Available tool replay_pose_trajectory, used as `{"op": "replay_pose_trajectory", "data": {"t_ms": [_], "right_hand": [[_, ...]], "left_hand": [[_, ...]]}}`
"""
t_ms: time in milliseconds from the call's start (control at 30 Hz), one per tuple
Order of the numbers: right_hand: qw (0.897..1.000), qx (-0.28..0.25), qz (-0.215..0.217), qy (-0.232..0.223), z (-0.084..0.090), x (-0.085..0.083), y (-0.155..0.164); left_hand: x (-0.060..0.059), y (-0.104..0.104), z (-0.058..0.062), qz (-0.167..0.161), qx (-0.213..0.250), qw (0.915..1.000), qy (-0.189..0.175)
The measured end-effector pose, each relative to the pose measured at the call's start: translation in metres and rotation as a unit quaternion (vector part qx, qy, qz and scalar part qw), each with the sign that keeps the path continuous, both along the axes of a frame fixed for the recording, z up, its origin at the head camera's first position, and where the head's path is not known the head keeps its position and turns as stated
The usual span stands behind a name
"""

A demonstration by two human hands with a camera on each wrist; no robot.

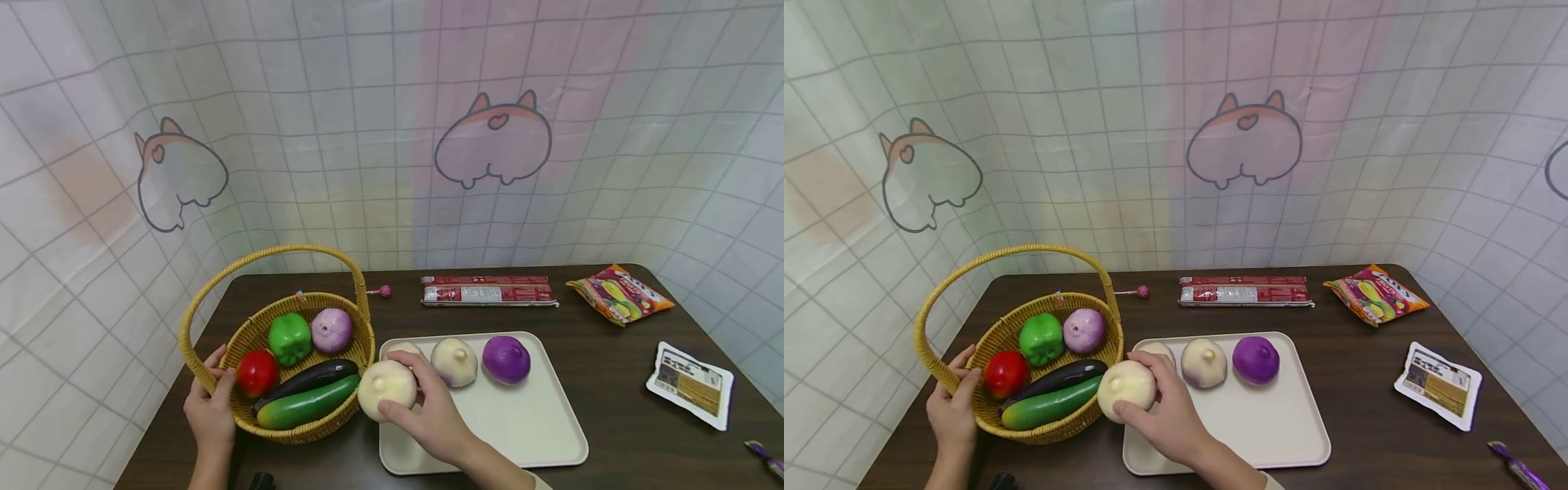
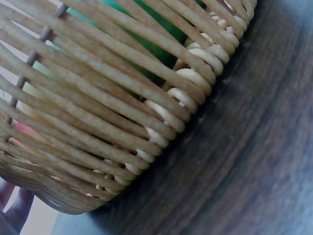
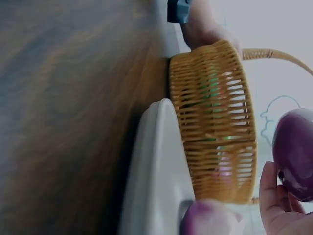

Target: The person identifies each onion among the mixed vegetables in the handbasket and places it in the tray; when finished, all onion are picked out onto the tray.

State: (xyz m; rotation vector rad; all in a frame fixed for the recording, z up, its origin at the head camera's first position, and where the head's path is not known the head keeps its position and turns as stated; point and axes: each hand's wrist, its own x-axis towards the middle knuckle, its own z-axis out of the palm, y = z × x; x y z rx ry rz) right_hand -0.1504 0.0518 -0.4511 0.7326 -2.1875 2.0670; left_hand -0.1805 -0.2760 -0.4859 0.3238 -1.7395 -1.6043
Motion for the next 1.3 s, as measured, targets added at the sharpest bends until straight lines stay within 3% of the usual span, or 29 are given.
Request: {"op": "replay_pose_trajectory", "data": {"t_ms": [367, 600, 933, 1300], "right_hand": [[0.998, 0.033, -0.037, -0.025, -0.018, 0.009, 0.022], [0.998, 0.011, -0.032, -0.055, -0.029, 0.016, 0.031], [0.994, 0.025, -0.014, -0.105, -0.041, 0.016, 0.036], [0.996, 0.021, -0.017, -0.085, -0.050, 0.011, 0.036]], "left_hand": [[0.001, 0.000, 0.001, -0.004, -0.005, 0.9999, 0.011], [0.000, 0.000, 0.002, 0.001, -0.011, 0.9999, -0.002], [0.000, -0.001, -0.001, 0.003, -0.019, 0.9998, -0.002], [0.001, -0.002, 0.000, 0.001, -0.011, 0.9999, -0.005]]}}
